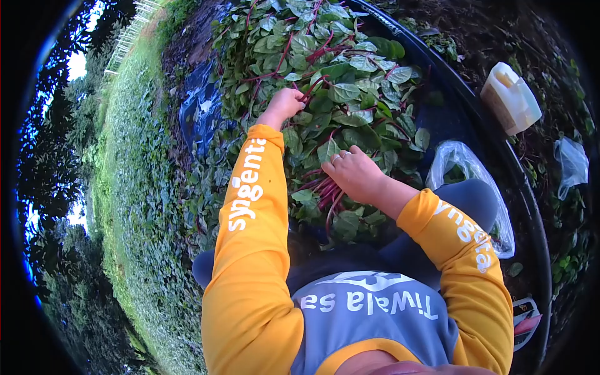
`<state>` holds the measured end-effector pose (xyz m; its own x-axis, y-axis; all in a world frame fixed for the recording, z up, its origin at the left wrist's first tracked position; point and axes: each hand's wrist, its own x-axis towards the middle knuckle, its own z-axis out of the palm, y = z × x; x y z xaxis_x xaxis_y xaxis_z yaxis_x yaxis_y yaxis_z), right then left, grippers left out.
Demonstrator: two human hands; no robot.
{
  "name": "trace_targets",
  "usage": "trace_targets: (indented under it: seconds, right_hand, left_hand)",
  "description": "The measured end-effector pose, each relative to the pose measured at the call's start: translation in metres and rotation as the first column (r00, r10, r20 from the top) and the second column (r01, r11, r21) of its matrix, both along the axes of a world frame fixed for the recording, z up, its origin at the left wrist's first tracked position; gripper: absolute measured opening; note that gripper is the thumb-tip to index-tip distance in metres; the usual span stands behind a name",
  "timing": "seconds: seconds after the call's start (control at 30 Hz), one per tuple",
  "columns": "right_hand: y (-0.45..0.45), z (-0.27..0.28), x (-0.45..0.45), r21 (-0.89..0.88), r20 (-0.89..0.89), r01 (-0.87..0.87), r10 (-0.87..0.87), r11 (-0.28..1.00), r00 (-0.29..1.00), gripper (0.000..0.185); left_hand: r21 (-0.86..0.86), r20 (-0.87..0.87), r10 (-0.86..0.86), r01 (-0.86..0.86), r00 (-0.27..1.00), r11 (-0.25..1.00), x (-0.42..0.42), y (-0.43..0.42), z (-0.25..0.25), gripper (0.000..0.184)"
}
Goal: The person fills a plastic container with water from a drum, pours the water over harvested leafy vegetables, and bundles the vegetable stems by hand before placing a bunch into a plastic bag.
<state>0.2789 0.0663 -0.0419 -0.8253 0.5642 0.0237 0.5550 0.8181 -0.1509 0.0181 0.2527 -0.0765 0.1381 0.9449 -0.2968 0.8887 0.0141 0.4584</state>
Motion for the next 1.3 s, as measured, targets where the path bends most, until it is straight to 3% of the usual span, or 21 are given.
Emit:
trace_targets:
  seconds: [0.07, 0.17, 0.3, 0.37, 0.43, 0.47, 0.57, 0.6, 0.73, 0.77, 0.8, 0.83, 0.87, 0.9, 0.97, 1.03, 1.1, 1.17, 1.23, 1.3]
  right_hand:
    - [0.001, 0.002, 0.000, 0.014, -0.030, -0.013, 0.013, 1.000, 0.999, 0.040]
    - [-0.001, -0.005, -0.005, 0.073, -0.093, -0.003, 0.010, 0.997, 0.996, 0.040]
    - [-0.002, -0.010, -0.011, 0.138, -0.151, 0.038, -0.017, 0.990, 0.988, 0.044]
    - [-0.001, -0.010, -0.011, 0.139, -0.170, 0.043, -0.019, 0.989, 0.985, 0.047]
    - [0.001, -0.014, -0.012, 0.164, -0.289, 0.107, -0.056, 0.981, 0.956, 0.046]
    - [0.001, -0.018, -0.012, 0.191, -0.305, 0.127, -0.064, 0.973, 0.950, 0.047]
    - [-0.003, -0.013, -0.014, 0.139, -0.161, 0.154, -0.131, 0.978, 0.978, 0.039]
    - [-0.003, -0.010, -0.015, 0.071, -0.169, 0.162, -0.148, 0.984, 0.974, 0.036]
    - [0.006, -0.012, -0.017, 0.188, -0.290, 0.153, -0.094, 0.970, 0.952, 0.031]
    - [0.007, -0.009, -0.019, 0.065, -0.125, 0.135, -0.127, 0.989, 0.984, 0.031]
    - [0.007, -0.007, -0.020, -0.061, 0.045, 0.135, -0.132, 0.989, 0.990, 0.030]
    - [0.004, -0.010, -0.021, -0.066, 0.043, 0.133, -0.131, 0.989, 0.991, 0.030]
    - [0.001, -0.015, -0.020, 0.043, -0.015, 0.107, -0.106, 0.993, 0.994, 0.027]
    - [0.001, -0.015, -0.019, 0.158, -0.070, 0.087, -0.077, 0.984, 0.995, 0.024]
    - [0.002, -0.014, -0.019, 0.101, -0.048, 0.059, -0.054, 0.993, 0.997, 0.021]
    - [0.001, -0.012, -0.018, 0.036, -0.025, 0.035, -0.035, 0.999, 0.999, 0.019]
    - [0.000, -0.009, -0.019, 0.063, -0.100, 0.017, -0.010, 0.998, 0.995, 0.017]
    - [-0.001, -0.004, -0.019, 0.001, -0.107, 0.007, -0.007, 1.000, 0.994, 0.022]
    - [-0.002, -0.004, -0.022, 0.249, -0.241, -0.015, 0.077, 0.968, 0.968, 0.025]
    - [-0.002, 0.003, -0.025, 0.288, -0.251, -0.043, 0.119, 0.957, 0.961, 0.026]
  left_hand:
    - [0.093, 0.084, 0.025, -0.033, 0.996, 0.995, 0.007, -0.021, 0.023, 0.029]
    - [0.089, 0.104, -0.026, 0.017, 0.994, 0.996, 0.014, -0.059, 0.058, 0.031]
    - [0.240, 0.118, -0.174, 0.142, 0.978, 0.960, 0.018, -0.124, 0.043, 0.027]
    - [0.143, 0.215, -0.135, 0.105, 0.967, 0.984, 0.024, -0.159, 0.019, 0.027]
    - [0.243, 0.382, -0.108, 0.013, 0.918, 0.970, 0.020, -0.185, -0.018, 0.025]
    - [0.454, 0.243, -0.324, 0.188, 0.914, 0.871, 0.014, -0.194, -0.024, 0.016]
    - [0.468, 0.178, -0.223, 0.117, 0.958, 0.876, 0.019, -0.217, -0.032, 0.017]
    - [0.548, 0.163, -0.249, 0.122, 0.955, 0.828, 0.020, -0.218, -0.037, 0.016]
    - [0.508, 0.148, -0.314, 0.200, 0.938, 0.838, 0.007, -0.193, -0.031, 0.014]
    - [0.446, 0.152, -0.342, 0.245, 0.927, 0.861, 0.003, -0.174, -0.022, 0.015]
    - [0.312, 0.392, 0.072, -0.206, 0.917, 0.927, 0.007, -0.160, -0.023, 0.025]
    - [0.461, 0.343, 0.280, -0.420, 0.897, 0.782, 0.012, -0.142, -0.019, 0.037]
    - [0.420, 0.174, 0.433, -0.464, 0.884, 0.780, 0.009, -0.125, -0.011, 0.038]
    - [0.424, 0.176, 0.434, -0.465, 0.884, 0.777, 0.006, -0.115, -0.010, 0.038]
    - [0.257, 0.098, 0.476, -0.485, 0.874, 0.836, 0.005, -0.100, -0.012, 0.036]
    - [0.292, 0.102, 0.460, -0.468, 0.882, 0.834, -0.001, -0.096, -0.013, 0.030]
    - [0.499, 0.139, 0.432, -0.440, 0.891, 0.747, -0.007, -0.099, -0.004, 0.028]
    - [0.563, 0.086, 0.447, -0.413, 0.890, 0.715, -0.004, -0.116, 0.020, 0.023]
    - [0.580, -0.033, 0.451, -0.351, 0.892, 0.735, 0.000, -0.139, 0.026, 0.021]
    - [0.545, -0.087, 0.394, -0.288, 0.915, 0.787, 0.007, -0.161, 0.022, 0.017]
